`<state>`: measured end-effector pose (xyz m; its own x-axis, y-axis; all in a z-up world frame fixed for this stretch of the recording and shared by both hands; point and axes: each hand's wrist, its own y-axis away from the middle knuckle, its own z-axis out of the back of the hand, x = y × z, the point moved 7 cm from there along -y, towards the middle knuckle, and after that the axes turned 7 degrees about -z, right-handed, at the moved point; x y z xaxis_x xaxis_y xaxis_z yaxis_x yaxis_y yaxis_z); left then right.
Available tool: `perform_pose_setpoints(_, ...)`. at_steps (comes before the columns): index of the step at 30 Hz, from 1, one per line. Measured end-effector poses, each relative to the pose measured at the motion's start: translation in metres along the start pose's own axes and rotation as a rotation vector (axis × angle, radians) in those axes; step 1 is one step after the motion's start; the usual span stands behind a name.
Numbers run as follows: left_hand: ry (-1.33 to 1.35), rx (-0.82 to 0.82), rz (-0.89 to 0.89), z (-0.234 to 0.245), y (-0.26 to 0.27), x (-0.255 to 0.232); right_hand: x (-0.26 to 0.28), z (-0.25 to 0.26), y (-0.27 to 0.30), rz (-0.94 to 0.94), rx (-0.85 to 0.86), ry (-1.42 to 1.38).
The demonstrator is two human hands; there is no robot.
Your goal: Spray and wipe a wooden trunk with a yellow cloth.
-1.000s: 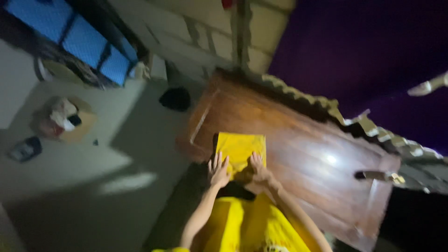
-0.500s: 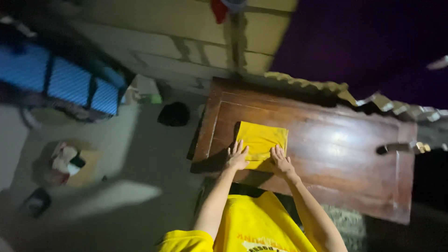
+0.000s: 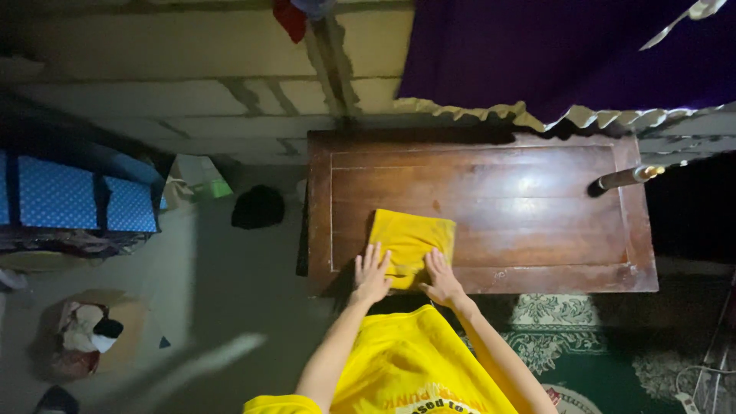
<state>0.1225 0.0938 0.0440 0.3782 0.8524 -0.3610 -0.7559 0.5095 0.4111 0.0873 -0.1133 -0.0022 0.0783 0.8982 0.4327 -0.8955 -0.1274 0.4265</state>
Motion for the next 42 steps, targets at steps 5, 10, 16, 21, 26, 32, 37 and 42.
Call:
perform_pose_setpoints(5, -0.020, -0.049, 0.101, 0.004, 0.042, 0.070, 0.073, -0.007, -0.032, 0.061, 0.113, -0.030)
perform_pose_setpoints(10, -0.030, 0.033, 0.241, 0.001, 0.048, 0.131, 0.088, -0.052, -0.080, 0.139, 0.119, 0.046)
perform_pose_setpoints(16, -0.029, 0.112, 0.237, -0.010, 0.007, 0.110, 0.032, -0.064, -0.100, 0.211, -0.209, 0.617)
perform_pose_setpoints(21, 0.001, 0.192, 0.126, -0.012, -0.016, 0.034, -0.008, -0.019, -0.050, -0.056, 0.026, 0.264)
perform_pose_setpoints(26, -0.012, 0.190, -0.077, -0.034, -0.005, -0.023, -0.030, 0.008, 0.032, -0.241, -0.006, 0.090)
perform_pose_setpoints(32, -0.066, 0.158, -0.228, -0.032, 0.021, -0.037, 0.004, 0.028, 0.093, -0.263, -0.026, 0.134)
perform_pose_setpoints(37, -0.136, 0.177, -0.216, -0.024, 0.001, -0.023, -0.002, 0.022, 0.052, -0.194, -0.072, 0.154)
perform_pose_setpoints(42, -0.213, 0.200, -0.135, -0.009, -0.055, -0.001, -0.015, 0.043, -0.006, -0.232, 0.028, 0.182)
